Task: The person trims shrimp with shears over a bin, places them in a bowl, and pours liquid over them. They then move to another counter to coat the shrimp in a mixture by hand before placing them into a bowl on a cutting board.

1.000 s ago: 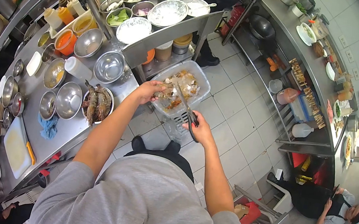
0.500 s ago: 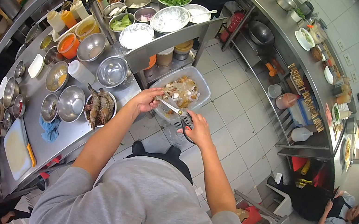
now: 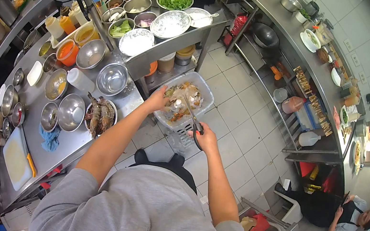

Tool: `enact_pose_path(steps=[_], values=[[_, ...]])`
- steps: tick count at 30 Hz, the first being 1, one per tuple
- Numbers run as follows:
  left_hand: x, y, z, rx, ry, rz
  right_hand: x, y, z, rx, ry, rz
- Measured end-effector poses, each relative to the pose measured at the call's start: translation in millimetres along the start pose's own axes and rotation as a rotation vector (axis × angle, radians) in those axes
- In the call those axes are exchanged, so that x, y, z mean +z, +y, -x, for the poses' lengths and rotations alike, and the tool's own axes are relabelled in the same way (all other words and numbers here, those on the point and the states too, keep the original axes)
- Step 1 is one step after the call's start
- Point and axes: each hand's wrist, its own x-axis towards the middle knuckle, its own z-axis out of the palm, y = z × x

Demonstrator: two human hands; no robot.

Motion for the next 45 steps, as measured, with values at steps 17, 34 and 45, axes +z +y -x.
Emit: enact_pose_path(steps=[17,34,45], values=[[-95,85,56,0.125,-0.267,0.237,-74,-81,2,-0.391,-0.101,0.342],[-108,106,71,0.204,-0.379,0.039,-109,-80,-14,-0.317,-0.504,0.066],[-125,142,92,0.277,-0.498,0.043,-115,-91,-9,-0.016,-1.048,-0.548]])
